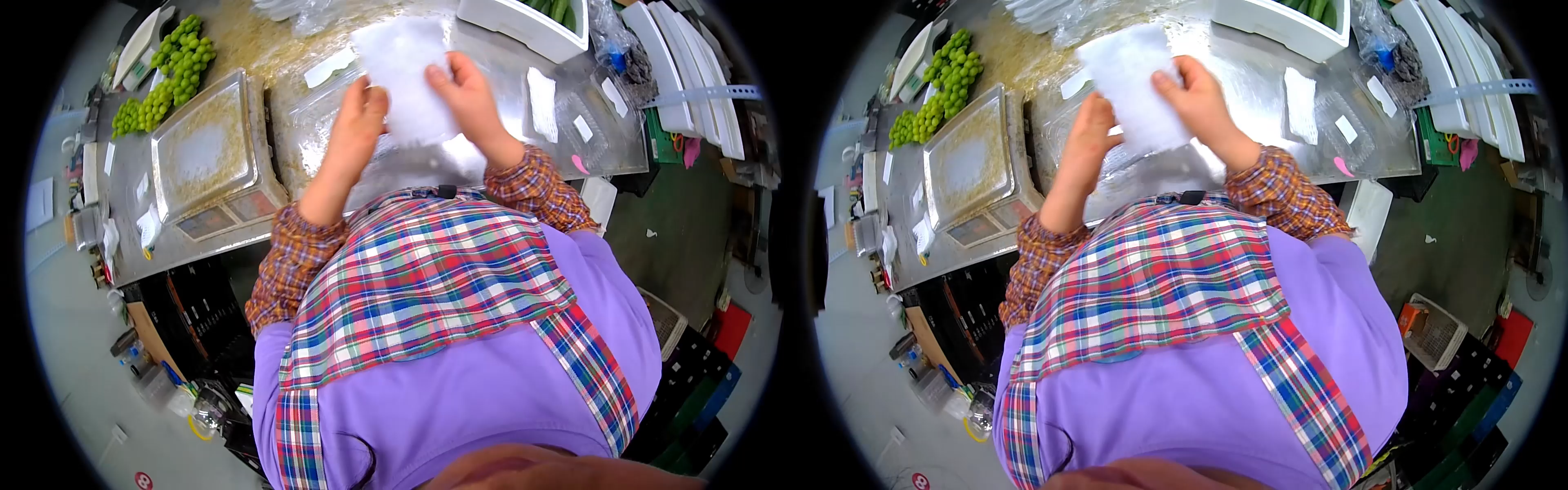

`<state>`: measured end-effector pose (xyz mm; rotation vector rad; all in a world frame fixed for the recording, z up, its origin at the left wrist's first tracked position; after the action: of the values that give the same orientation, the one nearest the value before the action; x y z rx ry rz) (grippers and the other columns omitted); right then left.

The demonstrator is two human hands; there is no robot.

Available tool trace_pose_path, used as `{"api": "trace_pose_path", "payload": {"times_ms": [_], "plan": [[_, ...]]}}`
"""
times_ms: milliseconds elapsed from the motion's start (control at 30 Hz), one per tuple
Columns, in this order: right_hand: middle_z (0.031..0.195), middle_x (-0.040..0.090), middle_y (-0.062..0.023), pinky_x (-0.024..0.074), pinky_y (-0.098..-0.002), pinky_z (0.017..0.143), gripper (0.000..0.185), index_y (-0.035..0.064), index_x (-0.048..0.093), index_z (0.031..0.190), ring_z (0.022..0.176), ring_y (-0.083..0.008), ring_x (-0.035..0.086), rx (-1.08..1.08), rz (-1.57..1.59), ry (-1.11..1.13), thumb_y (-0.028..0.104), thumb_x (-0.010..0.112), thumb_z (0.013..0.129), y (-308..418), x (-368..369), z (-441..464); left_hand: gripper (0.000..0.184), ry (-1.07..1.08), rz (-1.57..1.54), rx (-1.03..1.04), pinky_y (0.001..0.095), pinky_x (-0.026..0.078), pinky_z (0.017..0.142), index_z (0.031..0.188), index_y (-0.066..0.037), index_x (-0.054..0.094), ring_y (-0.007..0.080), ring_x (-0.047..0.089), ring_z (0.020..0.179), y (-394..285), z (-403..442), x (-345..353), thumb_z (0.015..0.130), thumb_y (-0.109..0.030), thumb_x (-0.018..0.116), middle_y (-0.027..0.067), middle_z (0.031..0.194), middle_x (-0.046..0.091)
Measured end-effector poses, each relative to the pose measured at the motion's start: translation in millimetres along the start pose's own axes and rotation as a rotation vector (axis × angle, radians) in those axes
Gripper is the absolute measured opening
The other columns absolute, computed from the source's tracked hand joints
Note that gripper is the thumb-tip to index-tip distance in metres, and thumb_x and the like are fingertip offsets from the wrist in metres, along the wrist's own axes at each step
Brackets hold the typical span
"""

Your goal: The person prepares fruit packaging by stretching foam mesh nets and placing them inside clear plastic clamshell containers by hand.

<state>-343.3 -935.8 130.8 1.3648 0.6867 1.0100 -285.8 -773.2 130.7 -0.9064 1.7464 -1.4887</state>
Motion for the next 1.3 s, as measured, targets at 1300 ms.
{"api": "trace_pose_path", "payload": {"times_ms": [1300], "plan": [[0.097, 0.066, -0.0121, 0.0506, -0.0399, 0.072, 0.029, 0.0101, 0.067, 0.106, 0.078, -0.0314, 0.063, -0.398, -0.959, 1.178, 0.026, 0.069, 0.081, -67.3, 96.8, -35.0, 0.044, 0.189, 0.974, 0.331, 0.0414, 0.049, 0.084, 0.121, -0.014, 0.060, 0.0325, 0.058, 0.101, 81.1, 23.5, -19.2, 0.077, -0.014, 0.066, 0.0158, 0.111, 0.058]]}}
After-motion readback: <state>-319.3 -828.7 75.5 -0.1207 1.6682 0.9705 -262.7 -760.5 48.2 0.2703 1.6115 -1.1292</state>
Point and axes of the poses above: each hand's wrist, its own z-axis towards the middle knuckle, its own x-axis out of the palm, y = z × x, the point moved 8 cm from there along z, towards the middle knuckle
